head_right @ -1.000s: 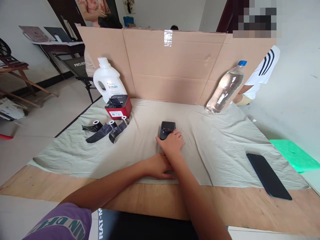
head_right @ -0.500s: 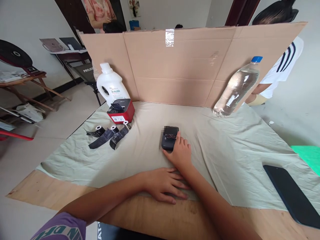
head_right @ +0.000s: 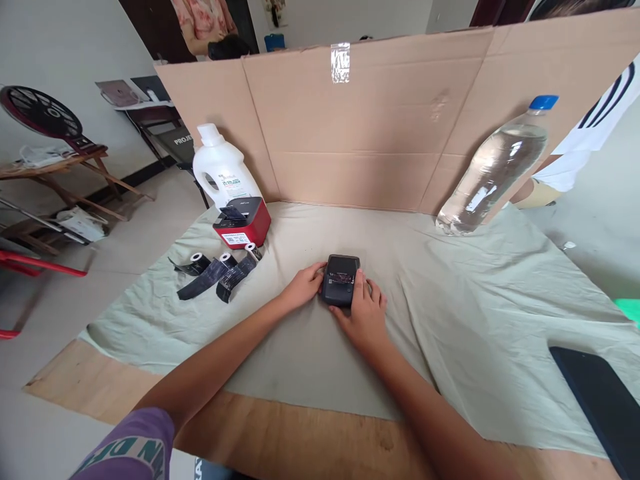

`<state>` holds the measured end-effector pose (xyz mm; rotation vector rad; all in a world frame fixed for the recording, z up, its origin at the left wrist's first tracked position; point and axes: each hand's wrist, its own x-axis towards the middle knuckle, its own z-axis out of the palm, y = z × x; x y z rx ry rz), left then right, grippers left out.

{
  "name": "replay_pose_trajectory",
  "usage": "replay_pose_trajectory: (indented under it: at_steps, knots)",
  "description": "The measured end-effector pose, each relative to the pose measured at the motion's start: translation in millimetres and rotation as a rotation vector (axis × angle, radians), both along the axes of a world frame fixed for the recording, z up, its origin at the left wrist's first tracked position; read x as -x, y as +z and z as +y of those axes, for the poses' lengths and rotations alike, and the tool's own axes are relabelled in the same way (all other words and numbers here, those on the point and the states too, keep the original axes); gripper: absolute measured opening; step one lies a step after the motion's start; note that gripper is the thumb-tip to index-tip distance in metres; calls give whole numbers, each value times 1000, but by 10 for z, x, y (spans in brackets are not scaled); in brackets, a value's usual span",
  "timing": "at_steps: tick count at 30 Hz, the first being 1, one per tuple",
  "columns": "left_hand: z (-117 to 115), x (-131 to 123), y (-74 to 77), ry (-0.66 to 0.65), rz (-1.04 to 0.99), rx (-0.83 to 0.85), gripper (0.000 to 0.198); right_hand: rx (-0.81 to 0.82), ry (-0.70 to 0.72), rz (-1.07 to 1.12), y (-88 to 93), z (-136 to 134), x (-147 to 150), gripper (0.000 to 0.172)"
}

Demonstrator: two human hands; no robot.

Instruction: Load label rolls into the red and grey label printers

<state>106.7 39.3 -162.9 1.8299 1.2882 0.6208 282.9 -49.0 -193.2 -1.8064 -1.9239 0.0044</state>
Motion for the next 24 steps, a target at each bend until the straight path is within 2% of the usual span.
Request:
replay_pose_trajectory:
  at_steps: [4, 12, 18, 24]
  knots:
    - [-152, -30, -59, -16, 40, -109, 53, 9, 38, 39, 6, 6, -36, 96]
    - [-301, -1, -1, 39, 240, -176, 50, 33, 41, 73, -4, -13, -48, 103]
    - [-257, 100, 56, -100, 564, -255, 53, 30, 56, 40, -15, -1, -75, 102]
    - [-204, 131, 93, -203, 670, -262, 56, 28, 125, -2, 16, 0, -139, 99]
